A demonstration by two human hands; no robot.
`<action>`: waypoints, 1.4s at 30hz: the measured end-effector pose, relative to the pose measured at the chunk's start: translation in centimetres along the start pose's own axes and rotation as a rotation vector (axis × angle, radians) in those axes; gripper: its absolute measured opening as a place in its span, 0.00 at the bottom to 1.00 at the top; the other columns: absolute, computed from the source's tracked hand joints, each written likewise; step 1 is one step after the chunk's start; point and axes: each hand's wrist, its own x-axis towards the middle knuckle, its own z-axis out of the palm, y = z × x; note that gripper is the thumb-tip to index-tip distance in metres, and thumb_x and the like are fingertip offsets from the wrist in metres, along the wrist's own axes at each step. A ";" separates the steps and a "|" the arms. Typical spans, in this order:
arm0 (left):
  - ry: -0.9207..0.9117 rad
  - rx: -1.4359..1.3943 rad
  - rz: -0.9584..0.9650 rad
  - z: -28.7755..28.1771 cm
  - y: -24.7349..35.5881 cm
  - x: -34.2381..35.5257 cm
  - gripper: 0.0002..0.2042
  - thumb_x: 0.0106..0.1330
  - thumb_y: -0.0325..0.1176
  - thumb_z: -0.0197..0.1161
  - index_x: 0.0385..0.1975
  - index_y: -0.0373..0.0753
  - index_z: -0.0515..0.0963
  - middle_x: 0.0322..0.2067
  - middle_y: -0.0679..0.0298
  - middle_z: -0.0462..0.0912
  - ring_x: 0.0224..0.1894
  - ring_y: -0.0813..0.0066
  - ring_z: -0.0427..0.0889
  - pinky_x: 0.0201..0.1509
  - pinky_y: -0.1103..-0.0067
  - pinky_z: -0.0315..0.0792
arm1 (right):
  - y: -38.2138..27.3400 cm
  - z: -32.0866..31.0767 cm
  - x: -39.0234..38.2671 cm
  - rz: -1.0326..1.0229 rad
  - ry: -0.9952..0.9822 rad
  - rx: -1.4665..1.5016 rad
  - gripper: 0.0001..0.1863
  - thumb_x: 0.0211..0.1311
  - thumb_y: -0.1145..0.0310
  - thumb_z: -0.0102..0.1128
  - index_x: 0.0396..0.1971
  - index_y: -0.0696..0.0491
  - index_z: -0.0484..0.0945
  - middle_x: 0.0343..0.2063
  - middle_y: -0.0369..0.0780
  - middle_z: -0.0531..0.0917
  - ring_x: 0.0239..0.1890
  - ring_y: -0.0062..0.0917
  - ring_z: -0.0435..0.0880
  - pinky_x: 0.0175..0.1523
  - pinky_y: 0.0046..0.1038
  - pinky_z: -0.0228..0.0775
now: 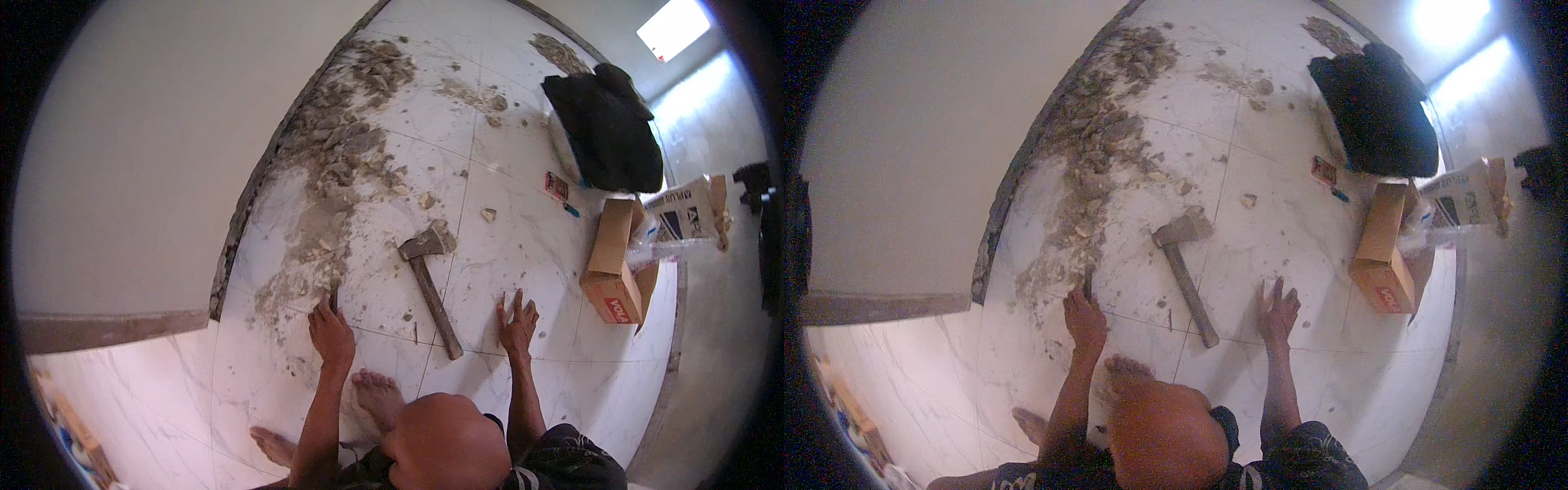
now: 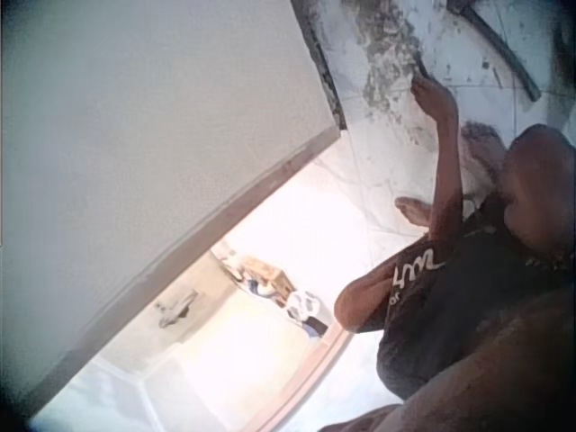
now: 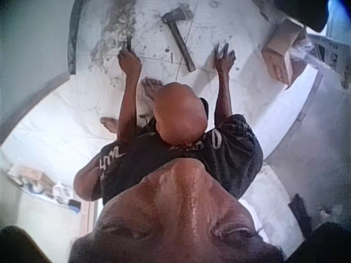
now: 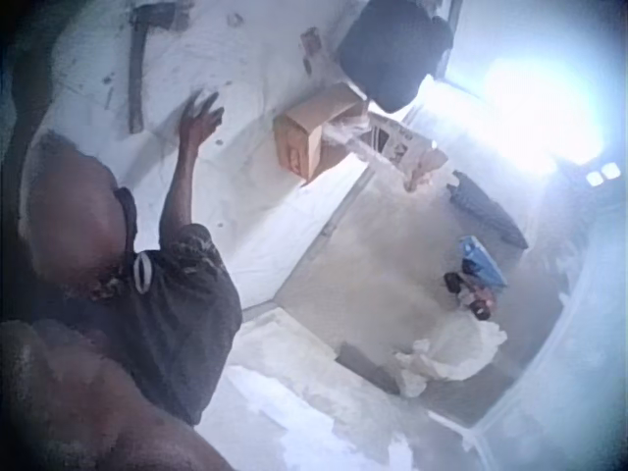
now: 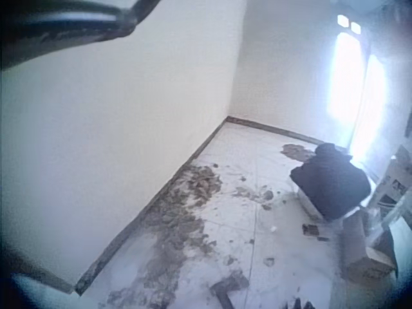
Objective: The person uses a hammer and chisel to break up old mortar on a tiled floor. They then place a new tile into the prepared area, tap it into place, and sweep the surrounding floor with a small broom.
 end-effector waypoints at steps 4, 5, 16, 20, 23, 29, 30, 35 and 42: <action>-0.089 -0.051 -0.051 -1.2 1.7 0.5 0.18 0.66 0.29 0.57 0.53 0.32 0.65 0.45 0.45 0.74 0.50 0.45 0.72 0.53 0.60 0.68 | 1.5 0.5 -0.3 -0.050 0.106 -0.090 0.36 0.64 0.48 0.55 0.68 0.49 0.58 0.58 0.66 0.62 0.58 0.57 0.63 0.58 0.53 0.61; -0.064 -0.091 -0.030 -0.8 1.2 0.2 0.17 0.66 0.29 0.57 0.53 0.31 0.65 0.45 0.45 0.74 0.49 0.45 0.72 0.52 0.59 0.68 | 1.9 0.7 -0.4 -0.011 0.145 -0.071 0.36 0.64 0.48 0.55 0.68 0.49 0.58 0.57 0.66 0.62 0.57 0.57 0.63 0.58 0.53 0.61; -0.486 -0.675 -0.152 -0.2 10.6 0.6 0.12 0.69 0.31 0.57 0.48 0.34 0.70 0.42 0.55 0.77 0.43 0.66 0.76 0.46 0.70 0.71 | 6.4 2.3 -0.4 0.311 0.159 -0.088 0.36 0.64 0.46 0.55 0.68 0.47 0.59 0.58 0.62 0.61 0.58 0.54 0.62 0.56 0.54 0.61; -0.523 -0.659 -0.168 1.6 12.1 0.9 0.13 0.69 0.30 0.57 0.50 0.34 0.69 0.43 0.56 0.76 0.44 0.68 0.75 0.46 0.73 0.72 | 1.8 0.0 -0.4 0.279 0.178 -0.119 0.33 0.65 0.52 0.56 0.67 0.47 0.61 0.60 0.60 0.60 0.62 0.52 0.59 0.61 0.51 0.53; -0.576 -0.715 -0.214 2.7 14.1 0.6 0.12 0.69 0.30 0.57 0.48 0.34 0.69 0.42 0.57 0.76 0.44 0.69 0.75 0.46 0.74 0.71 | -1.8 -1.0 -1.2 0.003 0.165 0.267 0.31 0.57 0.59 0.66 0.58 0.58 0.69 0.53 0.53 0.70 0.56 0.45 0.67 0.58 0.45 0.59; -0.591 -0.743 -0.168 4.0 15.6 1.4 0.10 0.70 0.31 0.56 0.45 0.34 0.68 0.40 0.59 0.75 0.40 0.73 0.74 0.42 0.75 0.72 | -10.8 -1.7 -3.0 -0.329 -0.333 0.657 0.32 0.56 0.55 0.65 0.56 0.60 0.68 0.46 0.53 0.72 0.49 0.46 0.72 0.51 0.42 0.67; -0.558 -0.759 -0.195 3.8 16.2 1.8 0.10 0.70 0.31 0.56 0.45 0.35 0.68 0.40 0.59 0.75 0.39 0.73 0.74 0.41 0.75 0.72 | -11.3 -1.9 -2.7 -0.316 -0.371 0.632 0.32 0.58 0.56 0.63 0.57 0.60 0.67 0.46 0.52 0.72 0.49 0.46 0.72 0.51 0.42 0.67; -0.542 -0.862 -0.152 5.7 15.8 2.4 0.08 0.72 0.30 0.52 0.44 0.36 0.65 0.35 0.64 0.75 0.36 0.80 0.74 0.34 0.80 0.71 | -10.8 -1.0 -1.7 -0.176 -0.434 0.731 0.26 0.64 0.57 0.58 0.52 0.61 0.67 0.43 0.51 0.70 0.46 0.47 0.74 0.49 0.42 0.69; -0.766 -0.964 0.023 4.5 23.0 0.9 0.08 0.71 0.28 0.52 0.46 0.37 0.64 0.37 0.63 0.78 0.34 0.80 0.73 0.37 0.80 0.71 | -6.4 -1.6 -4.6 0.120 -0.161 0.948 0.21 0.65 0.59 0.59 0.43 0.62 0.69 0.38 0.51 0.70 0.37 0.47 0.75 0.43 0.41 0.68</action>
